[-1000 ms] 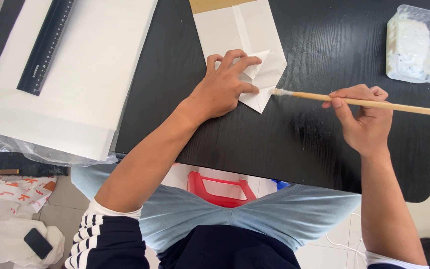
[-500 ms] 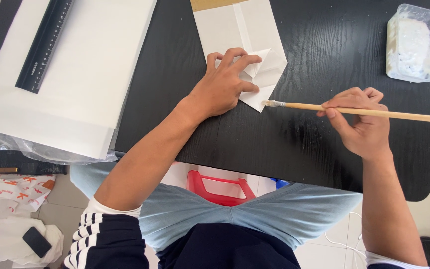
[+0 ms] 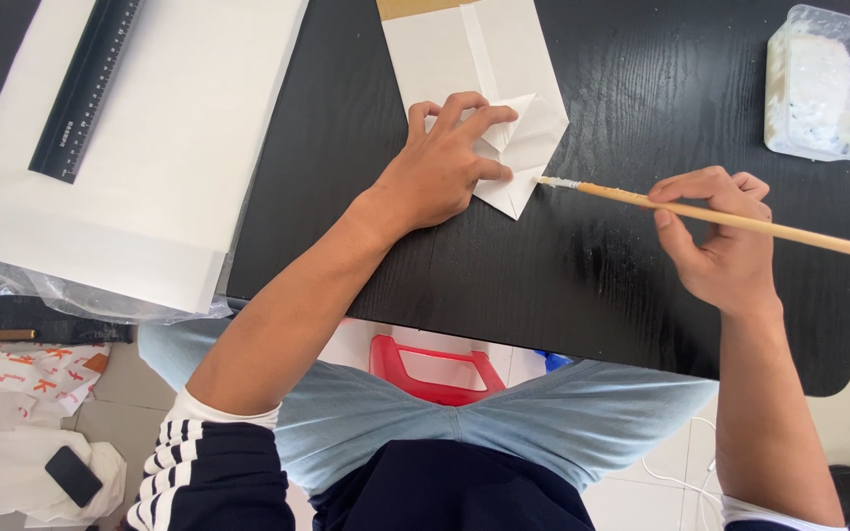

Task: Folding the bottom of a paper bag and applying glue with a brush to seal it.

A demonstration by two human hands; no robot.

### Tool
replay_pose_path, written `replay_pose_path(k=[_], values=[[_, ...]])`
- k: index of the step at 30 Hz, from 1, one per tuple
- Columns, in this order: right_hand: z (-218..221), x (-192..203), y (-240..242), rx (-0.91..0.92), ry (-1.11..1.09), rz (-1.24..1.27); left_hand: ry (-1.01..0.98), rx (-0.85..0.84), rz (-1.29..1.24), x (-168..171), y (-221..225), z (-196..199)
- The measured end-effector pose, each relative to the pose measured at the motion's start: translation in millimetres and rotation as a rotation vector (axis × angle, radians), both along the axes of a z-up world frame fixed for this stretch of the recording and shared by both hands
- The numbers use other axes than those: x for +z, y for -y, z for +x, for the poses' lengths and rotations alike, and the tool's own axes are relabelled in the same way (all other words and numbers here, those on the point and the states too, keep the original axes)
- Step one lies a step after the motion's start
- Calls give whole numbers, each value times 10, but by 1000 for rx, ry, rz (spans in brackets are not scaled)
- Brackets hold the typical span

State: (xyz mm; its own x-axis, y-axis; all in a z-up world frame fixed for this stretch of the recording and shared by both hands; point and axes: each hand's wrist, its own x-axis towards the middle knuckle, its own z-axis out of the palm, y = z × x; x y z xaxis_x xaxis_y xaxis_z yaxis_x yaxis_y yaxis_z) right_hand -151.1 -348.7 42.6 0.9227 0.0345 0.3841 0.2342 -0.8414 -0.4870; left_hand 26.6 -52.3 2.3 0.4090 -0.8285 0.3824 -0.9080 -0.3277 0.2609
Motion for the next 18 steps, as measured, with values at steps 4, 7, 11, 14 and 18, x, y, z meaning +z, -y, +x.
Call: replay_pose_path(k=[4, 7, 11, 14, 18], values=[[6, -1, 4, 54, 7, 43, -9, 0, 19, 13, 1, 0], [-12, 32, -39, 27, -15, 10, -11, -6, -1, 8, -1, 1], [-16, 103, -86, 113, -19, 19, -19, -6, 3, 4, 3, 8], [-18, 142, -127, 172, -43, 8, -17, -10, 2, -2, 4, 6], [15, 110, -94, 65, -16, -35, -5, -1, -1, -7, 5, -1]])
